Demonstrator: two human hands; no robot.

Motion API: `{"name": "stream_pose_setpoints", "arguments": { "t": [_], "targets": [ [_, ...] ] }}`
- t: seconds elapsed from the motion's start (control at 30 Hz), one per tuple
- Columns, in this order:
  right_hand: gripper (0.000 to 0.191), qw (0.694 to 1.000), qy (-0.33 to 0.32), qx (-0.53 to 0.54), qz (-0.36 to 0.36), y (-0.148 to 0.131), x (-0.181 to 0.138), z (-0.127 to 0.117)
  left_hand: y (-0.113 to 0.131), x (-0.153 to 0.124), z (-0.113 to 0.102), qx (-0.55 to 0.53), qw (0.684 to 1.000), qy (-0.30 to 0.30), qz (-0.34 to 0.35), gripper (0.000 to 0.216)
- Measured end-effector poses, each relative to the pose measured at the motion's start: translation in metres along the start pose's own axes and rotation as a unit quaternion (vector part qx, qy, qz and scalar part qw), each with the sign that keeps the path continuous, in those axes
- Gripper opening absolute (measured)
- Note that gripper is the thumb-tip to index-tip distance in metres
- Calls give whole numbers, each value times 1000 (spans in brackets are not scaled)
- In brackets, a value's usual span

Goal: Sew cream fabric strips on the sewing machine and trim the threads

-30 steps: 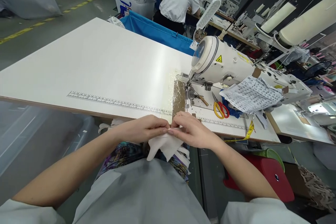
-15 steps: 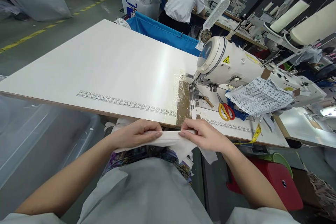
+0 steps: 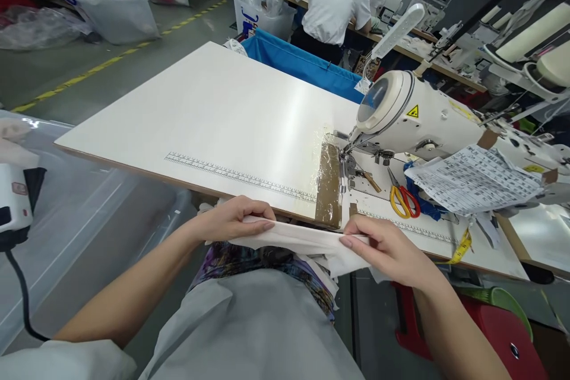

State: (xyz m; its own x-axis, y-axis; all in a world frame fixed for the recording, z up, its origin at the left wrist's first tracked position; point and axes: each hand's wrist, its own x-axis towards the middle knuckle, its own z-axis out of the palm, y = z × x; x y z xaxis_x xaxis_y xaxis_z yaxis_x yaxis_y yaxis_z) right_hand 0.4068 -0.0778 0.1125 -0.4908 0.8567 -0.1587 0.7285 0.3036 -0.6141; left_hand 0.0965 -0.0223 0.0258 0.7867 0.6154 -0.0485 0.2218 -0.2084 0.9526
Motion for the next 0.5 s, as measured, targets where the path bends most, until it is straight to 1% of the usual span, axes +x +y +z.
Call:
{"name": "stream_pose_setpoints", "arguments": {
  "t": [0.17, 0.33, 0.43, 0.5],
  "targets": [
    [30, 1000, 11, 1, 8, 6, -12, 0, -5, -2, -2, -17, 1000, 23, -5, 31],
    [30, 999, 24, -11, 26, 11, -26, 0, -13, -1, 1, -51, 997, 55, -18, 33],
    [27, 998, 43, -22, 26, 13, -34, 2, -18, 0, 5, -99, 991, 92, -26, 32],
    [24, 997, 63, -31, 21, 15, -39, 6, -19, 1, 10, -134, 982, 126, -31, 30]
  ]
}}
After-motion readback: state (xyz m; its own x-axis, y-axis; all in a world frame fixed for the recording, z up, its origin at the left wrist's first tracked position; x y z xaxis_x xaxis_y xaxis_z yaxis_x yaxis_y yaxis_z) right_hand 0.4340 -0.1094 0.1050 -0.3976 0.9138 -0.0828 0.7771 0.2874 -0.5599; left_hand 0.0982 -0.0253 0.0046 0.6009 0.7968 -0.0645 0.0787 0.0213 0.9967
